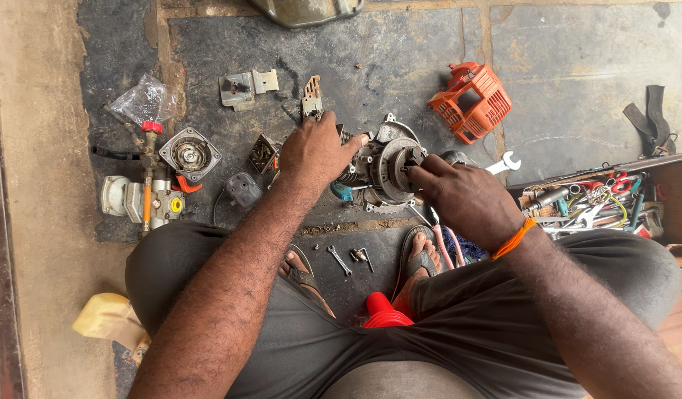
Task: The person uses a wrench to loosen and remove a nut from a small engine, then disassembles the engine by removing the gear, piston, and cylinder head. They reassemble the engine by placing the piston and cylinder head back together.
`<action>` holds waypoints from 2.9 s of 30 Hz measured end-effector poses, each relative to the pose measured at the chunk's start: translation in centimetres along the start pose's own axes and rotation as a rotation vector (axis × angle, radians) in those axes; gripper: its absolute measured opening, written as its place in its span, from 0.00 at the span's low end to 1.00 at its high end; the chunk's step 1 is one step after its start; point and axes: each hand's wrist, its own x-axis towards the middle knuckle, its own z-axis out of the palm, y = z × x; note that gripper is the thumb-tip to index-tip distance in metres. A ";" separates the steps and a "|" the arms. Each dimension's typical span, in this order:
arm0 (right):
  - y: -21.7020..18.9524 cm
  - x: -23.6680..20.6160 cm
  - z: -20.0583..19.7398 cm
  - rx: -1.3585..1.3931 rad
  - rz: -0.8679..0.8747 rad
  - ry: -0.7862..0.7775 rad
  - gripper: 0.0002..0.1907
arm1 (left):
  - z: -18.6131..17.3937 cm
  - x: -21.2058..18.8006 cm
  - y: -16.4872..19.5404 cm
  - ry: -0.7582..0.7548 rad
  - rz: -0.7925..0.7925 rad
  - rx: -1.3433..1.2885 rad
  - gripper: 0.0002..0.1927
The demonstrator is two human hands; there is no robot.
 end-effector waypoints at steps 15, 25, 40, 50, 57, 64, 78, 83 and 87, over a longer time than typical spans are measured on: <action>-0.4 0.1 0.0 0.047 0.006 0.008 0.16 | 0.6 0.4 -0.3 0.014 0.003 -0.009 0.44; 0.3 0.2 -0.8 0.158 0.209 -0.101 0.22 | 0.3 0.2 -0.1 -0.005 -0.009 -0.017 0.44; 0.5 0.1 -0.5 0.104 0.166 -0.083 0.20 | 0.2 0.1 -0.1 -0.012 -0.011 -0.027 0.44; 0.5 -0.2 -0.6 0.208 0.069 0.035 0.22 | 0.1 0.0 -0.1 0.004 -0.011 -0.014 0.44; 0.3 -0.1 -0.2 0.144 0.058 0.004 0.21 | 0.2 0.2 -0.1 0.006 -0.001 -0.007 0.44; 0.4 -0.3 -0.1 0.187 0.125 -0.023 0.19 | 0.2 0.0 -0.2 0.001 -0.001 -0.002 0.44; 9.2 1.1 4.8 0.601 0.627 0.191 0.31 | -0.2 -0.7 0.1 0.055 -0.156 -0.239 0.57; 11.2 2.8 15.4 0.786 0.976 0.040 0.36 | -0.7 -1.5 -0.3 0.107 -0.120 -0.248 0.56; 9.3 1.1 21.3 0.855 0.976 -0.039 0.38 | -0.5 -2.2 -1.1 0.077 -0.132 -0.230 0.56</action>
